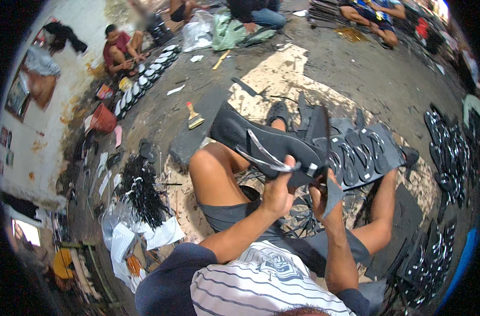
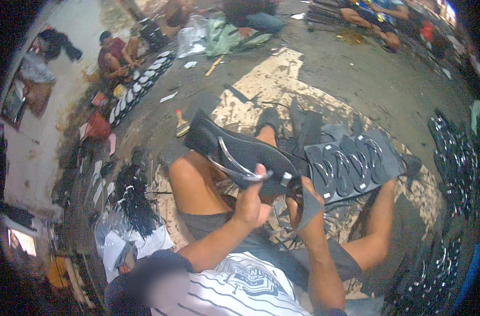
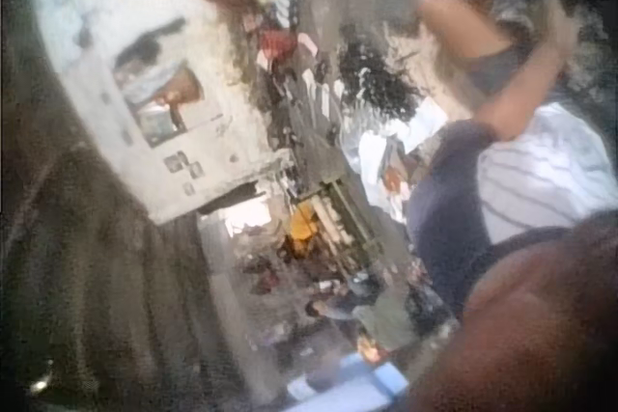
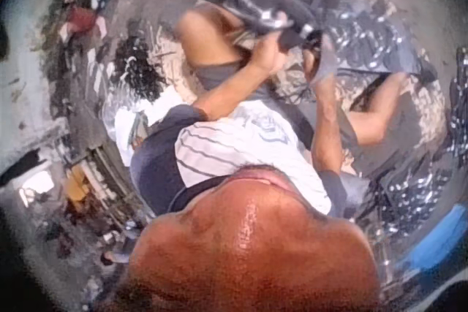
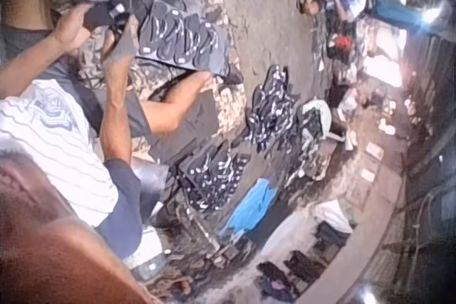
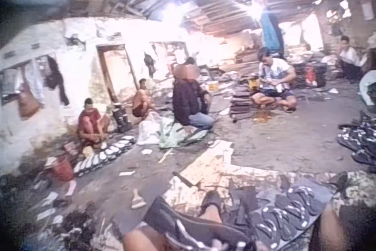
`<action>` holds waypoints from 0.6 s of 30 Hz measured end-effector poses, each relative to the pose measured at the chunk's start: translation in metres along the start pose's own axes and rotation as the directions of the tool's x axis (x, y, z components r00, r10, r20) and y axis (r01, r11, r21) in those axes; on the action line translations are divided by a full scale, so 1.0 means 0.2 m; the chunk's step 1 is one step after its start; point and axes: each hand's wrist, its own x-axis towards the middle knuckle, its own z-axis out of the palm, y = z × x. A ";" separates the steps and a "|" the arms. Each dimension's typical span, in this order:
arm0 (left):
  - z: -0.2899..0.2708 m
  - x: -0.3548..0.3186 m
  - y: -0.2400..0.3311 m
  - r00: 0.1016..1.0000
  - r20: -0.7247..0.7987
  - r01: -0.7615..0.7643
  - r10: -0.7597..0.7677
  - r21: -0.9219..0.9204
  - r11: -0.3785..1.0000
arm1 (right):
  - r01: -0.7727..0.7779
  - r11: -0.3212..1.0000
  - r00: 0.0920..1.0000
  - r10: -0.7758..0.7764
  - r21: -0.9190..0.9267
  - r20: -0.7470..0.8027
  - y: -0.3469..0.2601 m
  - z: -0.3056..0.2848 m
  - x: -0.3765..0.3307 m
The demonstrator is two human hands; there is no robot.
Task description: The person sits on the floor and uses a knife to cut and trim the straps of black flip-flops. They repeatedly pick up sandals, cut the strap material, and place the finished items into a pile.
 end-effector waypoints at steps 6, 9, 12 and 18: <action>0.13 0.04 0.10 0.977 -0.195 0.072 -0.092 -0.111 0.991 | -0.045 0.994 0.970 0.021 -0.095 -0.243 0.10 0.05 -0.11; -0.02 -0.05 0.10 0.982 -0.128 0.130 -0.140 -0.081 0.988 | -0.135 0.949 0.989 0.111 -0.284 -0.097 0.14 0.02 -0.32; -0.09 -0.11 0.10 0.980 -0.152 0.133 -0.126 0.040 0.990 | -0.090 0.937 0.995 0.098 -0.337 0.005 0.09 -0.01 -0.26; -0.17 -0.07 0.11 0.993 -0.097 0.075 -0.069 0.063 0.995 | -0.060 0.917 0.992 0.098 -0.395 0.076 -0.03 0.00 -0.11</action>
